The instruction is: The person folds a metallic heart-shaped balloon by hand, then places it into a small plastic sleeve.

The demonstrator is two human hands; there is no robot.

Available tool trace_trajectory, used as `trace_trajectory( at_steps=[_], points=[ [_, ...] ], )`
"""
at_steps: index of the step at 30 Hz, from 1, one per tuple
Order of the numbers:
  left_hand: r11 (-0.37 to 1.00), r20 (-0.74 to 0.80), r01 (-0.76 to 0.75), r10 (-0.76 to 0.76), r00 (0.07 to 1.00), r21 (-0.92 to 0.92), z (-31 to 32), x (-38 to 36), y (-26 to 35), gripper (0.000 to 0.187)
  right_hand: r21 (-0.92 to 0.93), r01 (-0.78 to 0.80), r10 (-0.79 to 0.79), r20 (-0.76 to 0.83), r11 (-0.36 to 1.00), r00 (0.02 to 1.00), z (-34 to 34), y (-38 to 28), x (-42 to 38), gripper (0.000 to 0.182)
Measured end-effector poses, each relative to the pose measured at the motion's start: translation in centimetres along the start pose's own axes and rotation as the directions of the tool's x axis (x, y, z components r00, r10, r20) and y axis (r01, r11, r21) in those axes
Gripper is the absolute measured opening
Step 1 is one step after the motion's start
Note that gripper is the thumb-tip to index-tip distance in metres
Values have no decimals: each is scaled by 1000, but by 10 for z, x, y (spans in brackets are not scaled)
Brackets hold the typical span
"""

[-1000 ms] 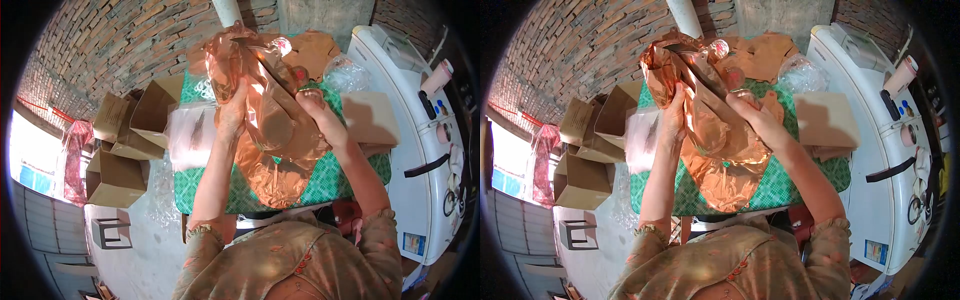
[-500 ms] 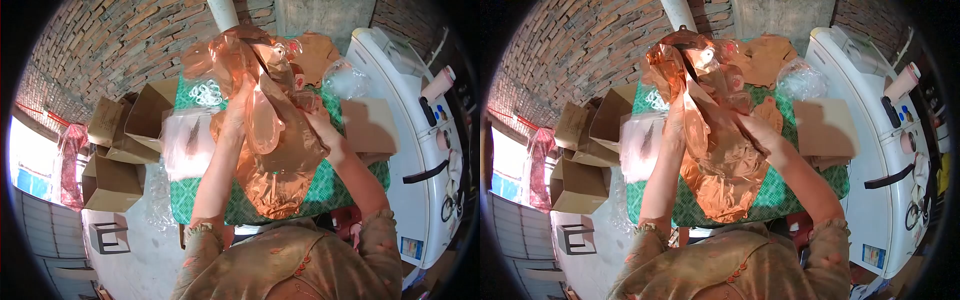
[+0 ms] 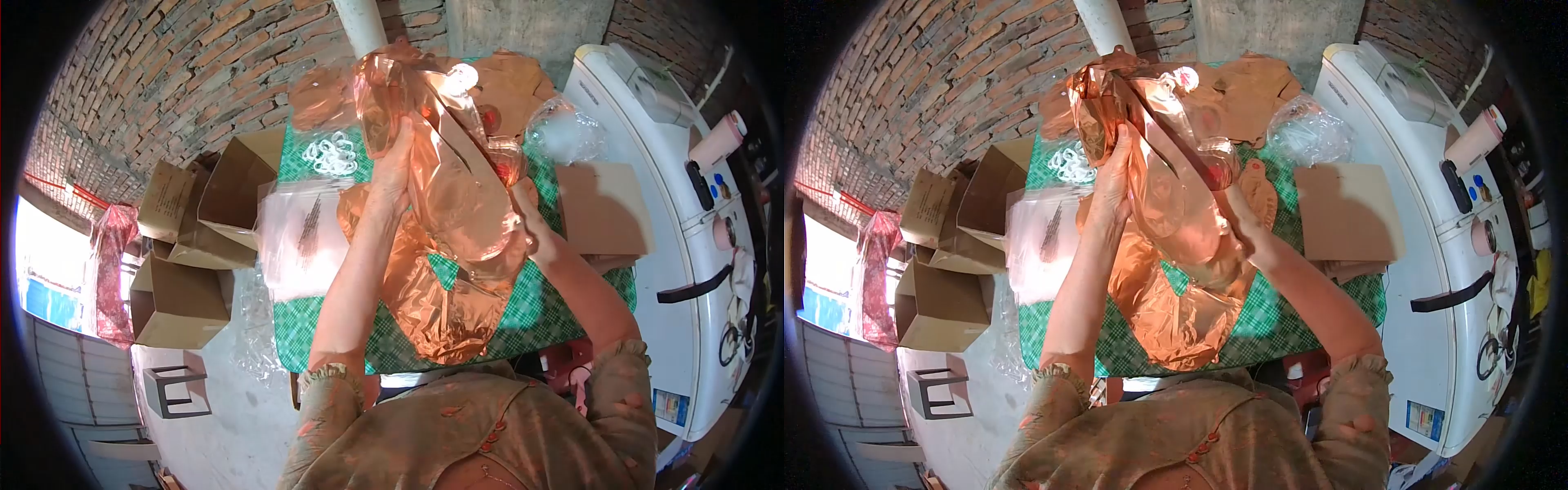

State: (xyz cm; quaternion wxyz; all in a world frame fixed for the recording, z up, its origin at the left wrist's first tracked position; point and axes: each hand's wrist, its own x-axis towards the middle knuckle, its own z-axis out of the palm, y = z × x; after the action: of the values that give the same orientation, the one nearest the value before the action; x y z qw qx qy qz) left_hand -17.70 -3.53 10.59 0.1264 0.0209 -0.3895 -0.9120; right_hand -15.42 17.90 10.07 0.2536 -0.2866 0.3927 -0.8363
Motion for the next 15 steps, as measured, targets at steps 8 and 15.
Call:
trace_trajectory(
  at_steps=[8,15],
  points=[
    [1000,88,11,-12,996,11,-22,12,-1,23,-280,-15,-24,-137,960,990,-20,3,40,51],
    [969,95,22,1,995,-248,-13,26,4,35,-797,-146,-88,-242,585,966,6,-63,79,43]
  ],
)
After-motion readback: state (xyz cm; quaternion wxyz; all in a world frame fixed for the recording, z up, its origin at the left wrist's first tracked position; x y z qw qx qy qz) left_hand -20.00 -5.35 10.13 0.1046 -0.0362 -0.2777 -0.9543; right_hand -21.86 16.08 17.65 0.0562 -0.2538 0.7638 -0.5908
